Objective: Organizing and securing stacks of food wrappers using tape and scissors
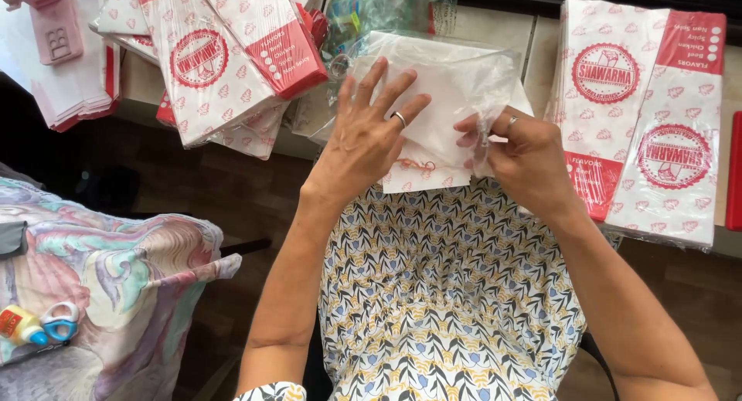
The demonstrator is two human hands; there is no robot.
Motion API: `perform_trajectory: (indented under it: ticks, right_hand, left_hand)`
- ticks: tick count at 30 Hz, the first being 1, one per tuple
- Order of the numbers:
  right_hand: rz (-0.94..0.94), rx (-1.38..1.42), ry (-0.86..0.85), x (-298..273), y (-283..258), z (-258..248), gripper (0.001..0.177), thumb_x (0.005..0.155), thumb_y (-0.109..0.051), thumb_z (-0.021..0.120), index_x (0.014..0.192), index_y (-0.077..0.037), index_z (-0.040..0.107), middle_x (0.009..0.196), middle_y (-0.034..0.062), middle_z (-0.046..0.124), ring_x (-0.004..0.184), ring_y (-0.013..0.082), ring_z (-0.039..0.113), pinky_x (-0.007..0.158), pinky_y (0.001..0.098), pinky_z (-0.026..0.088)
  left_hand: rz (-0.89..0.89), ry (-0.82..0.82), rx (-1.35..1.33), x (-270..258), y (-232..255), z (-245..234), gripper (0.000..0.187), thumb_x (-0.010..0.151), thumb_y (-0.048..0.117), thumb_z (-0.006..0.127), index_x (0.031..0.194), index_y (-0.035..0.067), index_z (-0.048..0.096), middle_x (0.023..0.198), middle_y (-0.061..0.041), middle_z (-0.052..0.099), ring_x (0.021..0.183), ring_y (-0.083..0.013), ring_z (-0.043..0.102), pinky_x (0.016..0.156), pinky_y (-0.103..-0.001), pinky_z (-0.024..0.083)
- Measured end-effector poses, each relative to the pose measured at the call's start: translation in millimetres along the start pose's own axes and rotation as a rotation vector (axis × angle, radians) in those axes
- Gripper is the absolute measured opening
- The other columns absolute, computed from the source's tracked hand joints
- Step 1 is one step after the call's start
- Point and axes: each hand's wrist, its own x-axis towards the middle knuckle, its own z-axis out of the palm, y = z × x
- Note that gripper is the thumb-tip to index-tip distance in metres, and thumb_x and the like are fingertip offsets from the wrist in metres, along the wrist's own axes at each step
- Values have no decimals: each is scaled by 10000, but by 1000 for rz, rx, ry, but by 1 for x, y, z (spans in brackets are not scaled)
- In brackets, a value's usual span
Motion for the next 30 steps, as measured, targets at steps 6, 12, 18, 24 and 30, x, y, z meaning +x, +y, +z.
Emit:
perform_trajectory:
  ticks: [6, 12, 18, 24, 30]
  right_hand:
    - [-169, -263, -49, 15, 22, 5, 175, 882, -39, 846, 1031, 21, 777, 1038, 163, 680, 747, 228, 668, 651, 302, 618]
    - [8, -271, -166, 20, 12, 4, 343, 1007, -163, 753, 773, 81, 694, 645, 188, 623, 484, 217, 532, 439, 324, 391]
    - [236, -426, -354, 30, -10, -14, 688, 1123, -431, 533, 692, 82, 691, 733, 248, 665, 494, 243, 525, 603, 429, 526]
    - [213, -743, -484, 32, 16, -16, 309, 1061, -234, 459, 951, -35, 669, 936, 114, 645, 780, 361, 611, 690, 504, 444]
    - [-113, -365, -151, 39, 24, -5, 244, 963, 45, 683, 1173, -42, 773, 1000, 127, 787, 811, 198, 748, 744, 318, 624]
  left_hand:
    - [38, 188, -88, 6, -19, 24, 546, 1036, 37, 707, 1494, 78, 413, 1586, -164, 391, 1464, -367, 463, 1166, -524, 519]
    - [-13, 402, -99, 14, -13, 32, 368, 940, 125, 774, 1234, 120, 551, 1300, -90, 600, 1215, -293, 649, 868, -374, 624]
    - [-69, 449, -106, 16, -12, 40, 332, 942, 157, 766, 1176, 125, 532, 1272, -70, 621, 1182, -258, 664, 852, -337, 623]
    - [-42, 237, -329, 12, 3, -1, 630, 844, -42, 777, 1355, 45, 419, 1490, -152, 495, 1404, -344, 527, 1168, -408, 526]
    - [-25, 102, -388, 4, 2, -6, 883, 737, -148, 578, 1546, 33, 272, 1642, -160, 343, 1583, -395, 305, 1367, -452, 267]
